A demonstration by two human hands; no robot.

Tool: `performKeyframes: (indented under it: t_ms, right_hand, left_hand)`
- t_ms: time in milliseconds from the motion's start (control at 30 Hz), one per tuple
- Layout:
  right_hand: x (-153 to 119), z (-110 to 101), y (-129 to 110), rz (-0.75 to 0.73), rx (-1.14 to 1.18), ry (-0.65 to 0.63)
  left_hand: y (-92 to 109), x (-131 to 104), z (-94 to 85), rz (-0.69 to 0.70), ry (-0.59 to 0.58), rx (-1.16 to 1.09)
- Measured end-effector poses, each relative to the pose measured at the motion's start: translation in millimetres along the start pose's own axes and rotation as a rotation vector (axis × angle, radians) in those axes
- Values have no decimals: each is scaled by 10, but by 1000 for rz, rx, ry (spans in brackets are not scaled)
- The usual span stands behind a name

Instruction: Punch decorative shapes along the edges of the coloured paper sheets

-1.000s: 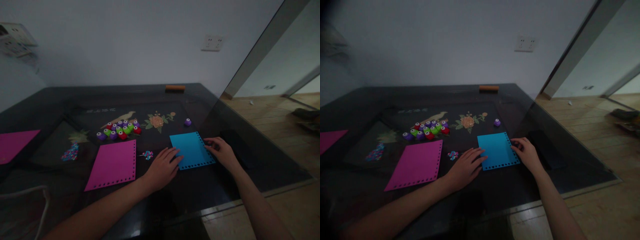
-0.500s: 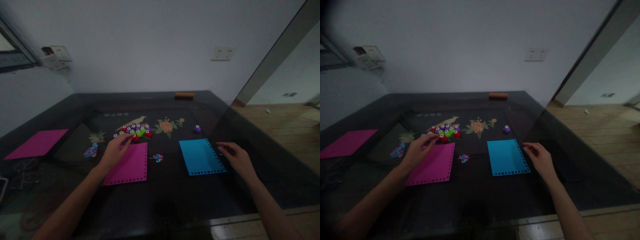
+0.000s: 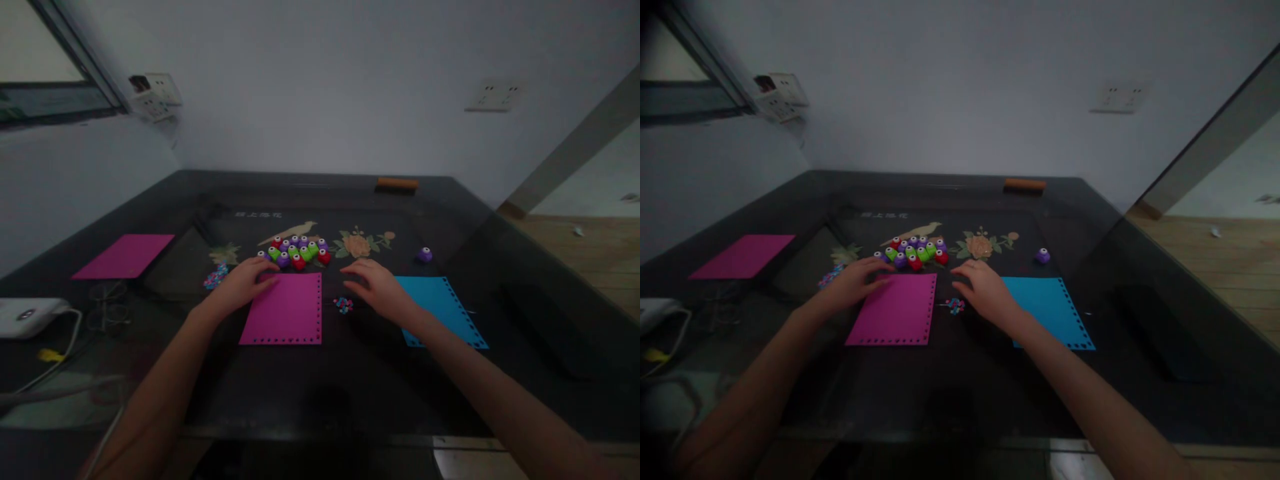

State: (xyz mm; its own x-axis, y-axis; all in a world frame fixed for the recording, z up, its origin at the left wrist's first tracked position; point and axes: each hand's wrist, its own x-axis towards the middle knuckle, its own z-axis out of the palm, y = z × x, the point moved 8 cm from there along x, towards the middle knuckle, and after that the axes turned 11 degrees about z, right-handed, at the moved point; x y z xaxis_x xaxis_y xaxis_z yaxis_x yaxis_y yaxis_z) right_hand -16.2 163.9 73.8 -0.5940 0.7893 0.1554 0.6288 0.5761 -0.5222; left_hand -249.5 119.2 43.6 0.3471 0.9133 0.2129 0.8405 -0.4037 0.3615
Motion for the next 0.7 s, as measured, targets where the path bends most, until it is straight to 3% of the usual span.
performKeyframes:
  t_ms: [133,267,700]
  right_hand:
    - [284,416,-157,-36,-158,-92]
    - [397,635,-203,-23,-290,-108]
    - [364,690,-242,-63,-347,-83]
  left_hand:
    - [-62,-40,84,-28,-54,-13]
    - [-120,-71,143,-53,-75,17]
    - [-77,-56,149,-52,-125,39]
